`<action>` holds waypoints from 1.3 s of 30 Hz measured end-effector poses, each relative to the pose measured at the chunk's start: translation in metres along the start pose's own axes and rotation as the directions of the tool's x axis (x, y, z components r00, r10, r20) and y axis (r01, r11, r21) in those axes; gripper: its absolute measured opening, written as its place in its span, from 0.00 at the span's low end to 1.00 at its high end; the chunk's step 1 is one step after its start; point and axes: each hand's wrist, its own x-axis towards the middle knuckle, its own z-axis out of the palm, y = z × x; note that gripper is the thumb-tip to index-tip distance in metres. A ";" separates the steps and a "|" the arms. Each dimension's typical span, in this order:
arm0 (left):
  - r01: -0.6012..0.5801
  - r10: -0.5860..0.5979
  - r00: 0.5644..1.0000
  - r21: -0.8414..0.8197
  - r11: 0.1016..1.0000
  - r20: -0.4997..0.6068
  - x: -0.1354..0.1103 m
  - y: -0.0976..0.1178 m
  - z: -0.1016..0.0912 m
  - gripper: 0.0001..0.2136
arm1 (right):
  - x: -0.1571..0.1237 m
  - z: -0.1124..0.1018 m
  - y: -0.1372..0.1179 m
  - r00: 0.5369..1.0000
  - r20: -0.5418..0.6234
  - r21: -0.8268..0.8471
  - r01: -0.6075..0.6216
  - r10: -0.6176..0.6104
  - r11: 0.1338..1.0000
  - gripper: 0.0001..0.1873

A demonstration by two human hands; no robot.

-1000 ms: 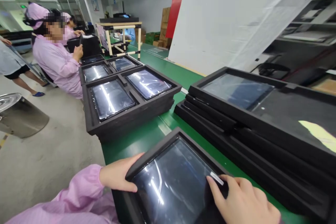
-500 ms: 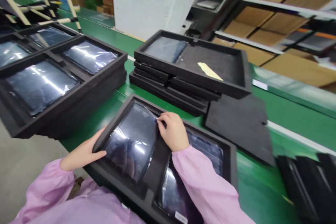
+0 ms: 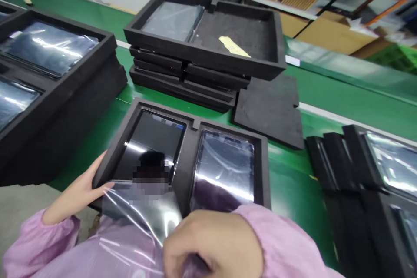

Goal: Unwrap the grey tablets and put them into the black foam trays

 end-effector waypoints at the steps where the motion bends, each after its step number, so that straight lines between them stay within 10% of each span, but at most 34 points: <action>1: 0.014 -0.014 1.000 0.008 1.000 0.004 0.000 -0.001 0.000 0.42 | -0.008 -0.002 -0.002 0.996 -0.073 0.052 -0.053 0.057 0.997 0.06; 9: 0.112 -0.113 0.994 0.086 0.990 0.010 0.003 -0.003 -0.005 0.45 | -0.022 -0.018 -0.022 0.932 -0.336 0.023 -0.138 0.137 0.990 0.05; 13: 0.156 -0.159 0.987 0.176 0.972 0.003 0.016 0.012 -0.012 0.43 | -0.001 -0.049 -0.033 0.737 -0.676 -0.278 -0.225 -0.024 0.934 0.04; 17: 0.112 -0.106 0.994 0.231 0.967 -0.035 0.036 0.028 -0.017 0.35 | 0.034 -0.077 -0.033 0.631 -0.765 -0.390 -0.296 -0.128 0.872 0.04; 22: 0.053 -0.066 0.997 0.227 0.972 0.051 0.046 0.041 -0.022 0.35 | 0.086 -0.088 -0.036 0.573 -0.773 -0.318 0.022 -0.273 0.948 0.20; 25: 0.024 -0.037 0.998 0.206 0.978 0.057 0.044 0.044 -0.024 0.35 | 0.108 -0.097 -0.037 0.606 -0.781 -0.097 0.122 -0.151 0.988 0.22; 30: -0.010 -0.001 0.998 0.191 0.982 0.059 0.043 0.041 -0.023 0.34 | 0.118 -0.121 -0.002 0.509 -0.842 0.286 0.144 0.177 0.947 0.20; 34: -0.016 0.005 0.998 0.162 0.987 0.070 0.046 0.040 -0.022 0.34 | 0.112 -0.121 0.044 0.408 -0.875 0.368 0.210 0.261 0.906 0.23; 39: 0.020 -0.018 1.000 0.301 0.953 -0.010 0.037 0.044 -0.023 0.37 | 0.074 -0.113 0.053 0.400 -0.877 0.361 0.184 0.265 0.914 0.20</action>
